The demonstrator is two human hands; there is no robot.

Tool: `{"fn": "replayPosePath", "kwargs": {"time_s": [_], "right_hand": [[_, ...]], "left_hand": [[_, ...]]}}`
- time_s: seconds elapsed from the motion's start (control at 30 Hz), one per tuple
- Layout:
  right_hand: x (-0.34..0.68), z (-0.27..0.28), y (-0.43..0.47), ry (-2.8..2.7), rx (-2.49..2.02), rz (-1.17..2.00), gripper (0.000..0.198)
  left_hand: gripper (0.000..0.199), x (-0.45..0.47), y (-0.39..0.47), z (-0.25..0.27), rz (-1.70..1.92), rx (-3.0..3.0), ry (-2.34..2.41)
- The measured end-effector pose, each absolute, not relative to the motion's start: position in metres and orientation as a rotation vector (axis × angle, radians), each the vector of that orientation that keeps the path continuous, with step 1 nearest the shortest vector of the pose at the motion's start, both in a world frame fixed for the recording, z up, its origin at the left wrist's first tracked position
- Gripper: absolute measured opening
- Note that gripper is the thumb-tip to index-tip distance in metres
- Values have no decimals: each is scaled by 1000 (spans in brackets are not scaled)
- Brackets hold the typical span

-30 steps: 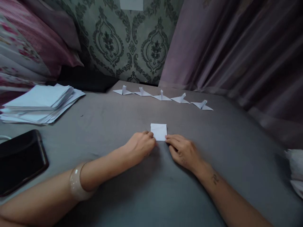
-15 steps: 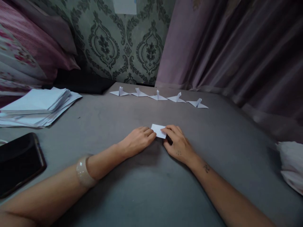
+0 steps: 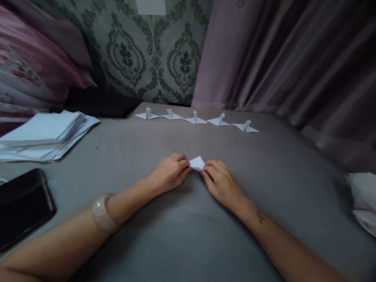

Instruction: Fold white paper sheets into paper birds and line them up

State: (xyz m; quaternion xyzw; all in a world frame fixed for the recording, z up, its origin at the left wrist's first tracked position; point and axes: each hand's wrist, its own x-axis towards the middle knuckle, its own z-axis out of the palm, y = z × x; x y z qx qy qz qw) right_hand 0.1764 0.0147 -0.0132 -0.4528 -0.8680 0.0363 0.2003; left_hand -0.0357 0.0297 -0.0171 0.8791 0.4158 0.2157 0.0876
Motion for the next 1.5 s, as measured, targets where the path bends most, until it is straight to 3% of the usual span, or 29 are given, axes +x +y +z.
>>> {"fn": "replayPosePath", "kwargs": {"time_s": [0.17, 0.47, 1.33, 1.5], "right_hand": [[174, -21, 21, -2146, -1462, 340, 18], [169, -26, 28, -1937, -1578, 420, 23], [169, -23, 35, -2018, -1660, 467, 22], [184, -17, 33, -2158, -1531, 579, 10]], "left_hand": [[24, -38, 41, -24, 778, 2207, 1388], [25, -34, 47, -22, 780, 2025, 1509], [30, -31, 55, -22, 688, 2018, 1619], [30, -33, 49, -22, 711, 2043, 1572]]}}
